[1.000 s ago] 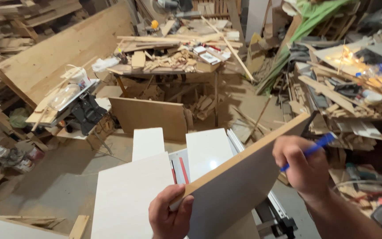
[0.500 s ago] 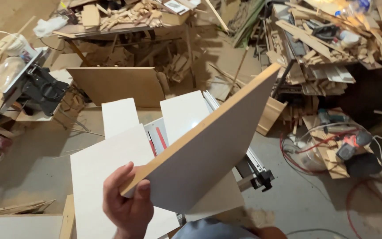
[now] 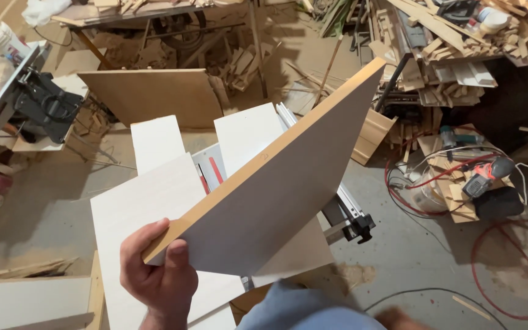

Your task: Handling, marking, and assembling melamine boards for a cabinet project.

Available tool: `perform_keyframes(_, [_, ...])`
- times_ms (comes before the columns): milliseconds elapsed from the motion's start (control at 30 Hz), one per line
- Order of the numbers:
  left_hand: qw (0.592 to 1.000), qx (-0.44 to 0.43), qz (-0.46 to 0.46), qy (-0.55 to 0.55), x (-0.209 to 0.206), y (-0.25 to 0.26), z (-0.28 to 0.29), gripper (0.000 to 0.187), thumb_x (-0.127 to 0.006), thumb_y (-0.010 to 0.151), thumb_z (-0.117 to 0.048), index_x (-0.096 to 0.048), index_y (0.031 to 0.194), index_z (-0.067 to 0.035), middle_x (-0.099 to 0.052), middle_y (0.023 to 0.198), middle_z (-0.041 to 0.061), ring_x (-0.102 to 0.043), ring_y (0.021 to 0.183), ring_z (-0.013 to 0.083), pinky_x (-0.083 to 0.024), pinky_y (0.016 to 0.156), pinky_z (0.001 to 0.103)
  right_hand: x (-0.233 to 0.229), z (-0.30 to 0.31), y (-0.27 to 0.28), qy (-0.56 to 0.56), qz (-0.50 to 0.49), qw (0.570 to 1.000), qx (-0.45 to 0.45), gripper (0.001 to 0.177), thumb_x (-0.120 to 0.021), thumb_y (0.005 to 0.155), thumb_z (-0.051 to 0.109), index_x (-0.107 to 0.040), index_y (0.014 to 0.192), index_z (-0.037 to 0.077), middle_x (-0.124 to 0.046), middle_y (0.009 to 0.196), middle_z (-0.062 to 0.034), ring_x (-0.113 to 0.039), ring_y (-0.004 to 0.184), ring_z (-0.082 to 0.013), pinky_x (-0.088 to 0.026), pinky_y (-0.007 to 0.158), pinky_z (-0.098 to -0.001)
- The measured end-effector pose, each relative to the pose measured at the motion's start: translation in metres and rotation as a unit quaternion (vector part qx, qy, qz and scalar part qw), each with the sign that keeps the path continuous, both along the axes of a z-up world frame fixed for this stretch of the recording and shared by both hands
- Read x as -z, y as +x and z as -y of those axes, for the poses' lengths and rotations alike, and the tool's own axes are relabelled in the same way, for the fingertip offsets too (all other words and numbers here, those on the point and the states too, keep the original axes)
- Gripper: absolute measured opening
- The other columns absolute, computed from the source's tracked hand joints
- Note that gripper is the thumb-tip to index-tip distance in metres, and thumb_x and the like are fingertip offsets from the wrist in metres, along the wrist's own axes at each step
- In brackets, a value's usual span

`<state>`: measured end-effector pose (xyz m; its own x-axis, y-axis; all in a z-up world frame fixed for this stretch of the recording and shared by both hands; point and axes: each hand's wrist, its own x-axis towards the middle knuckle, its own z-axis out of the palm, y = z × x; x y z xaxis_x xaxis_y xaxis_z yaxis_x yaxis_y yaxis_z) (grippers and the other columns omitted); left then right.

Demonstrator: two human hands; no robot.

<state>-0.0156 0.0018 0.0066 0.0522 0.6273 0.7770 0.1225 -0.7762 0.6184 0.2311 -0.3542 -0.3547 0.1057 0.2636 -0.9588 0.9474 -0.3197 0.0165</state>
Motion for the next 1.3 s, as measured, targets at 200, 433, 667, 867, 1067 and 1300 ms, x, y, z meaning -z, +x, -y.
perform_keyframes(200, [0.997,0.06,0.031,-0.028,-0.015,0.009,0.009,0.048,-0.061,0.102,-0.043,-0.057,0.128,-0.004,-0.066,0.102,0.011,-0.066,0.088,0.0175,-0.052,0.081,0.028,-0.079,-0.125,0.117,0.488,0.0,0.777,0.398,0.041,-0.044,0.087,0.054,-0.072,0.087,0.024,-0.074,0.079,0.0023,-0.068,0.074,-0.017,-0.05,0.063,-0.0366])
perform_keyframes(433, [0.978,0.138,0.096,-0.123,0.004,0.005,0.024,0.077,-0.054,0.098,-0.07,-0.066,0.119,0.003,-0.068,0.118,0.014,-0.066,0.102,0.0208,-0.051,0.087,0.03,-0.299,-0.213,0.124,0.637,-0.143,0.463,0.599,0.029,-0.058,0.096,0.034,-0.073,0.116,0.02,-0.04,0.056,0.0052,-0.031,0.048,-0.0071,-0.02,0.041,-0.0262])
perform_keyframes(667, [0.963,0.129,0.015,-0.238,0.034,0.0,0.027,0.016,-0.052,0.079,-0.011,-0.067,0.085,-0.006,-0.064,0.086,-0.004,-0.058,0.078,0.0111,-0.049,0.067,0.032,-0.265,-0.248,0.183,0.767,-0.177,0.437,0.435,0.046,-0.061,0.101,0.065,-0.058,0.118,0.023,-0.059,0.097,0.0067,-0.043,0.068,0.0006,-0.034,0.05,-0.0158])
perform_keyframes(867, [0.944,0.219,-0.016,-0.247,0.047,-0.004,0.033,0.017,-0.064,0.09,-0.018,-0.054,0.078,-0.012,-0.05,0.076,-0.005,-0.045,0.07,0.0093,-0.038,0.06,0.03,-0.234,-0.27,0.207,0.677,-0.345,0.431,0.487,0.053,-0.058,0.1,0.075,-0.055,0.118,0.025,-0.036,0.081,0.0108,-0.04,0.058,-0.0006,-0.029,0.051,-0.0174])
perform_keyframes(1067, [0.916,0.261,0.044,-0.301,0.057,0.002,0.053,0.013,-0.067,0.095,-0.019,-0.061,0.091,-0.01,-0.055,0.084,-0.005,-0.049,0.078,0.0097,-0.04,0.068,0.027,-0.236,-0.273,0.2,0.675,-0.28,0.433,0.528,0.029,-0.052,0.114,0.035,-0.043,0.089,0.022,-0.038,0.076,0.0059,-0.04,0.06,-0.0072,-0.036,0.057,-0.0245])
perform_keyframes(1300, [0.911,0.192,0.005,-0.366,0.115,0.006,0.063,0.02,-0.074,0.09,-0.027,-0.064,0.088,-0.009,-0.062,0.086,-0.002,-0.056,0.08,0.0121,-0.043,0.068,0.028,-0.239,-0.276,0.179,0.646,-0.266,0.497,0.515,0.049,-0.053,0.107,0.069,-0.041,0.097,0.023,-0.036,0.077,0.0057,-0.032,0.064,-0.0039,-0.023,0.052,-0.0216])
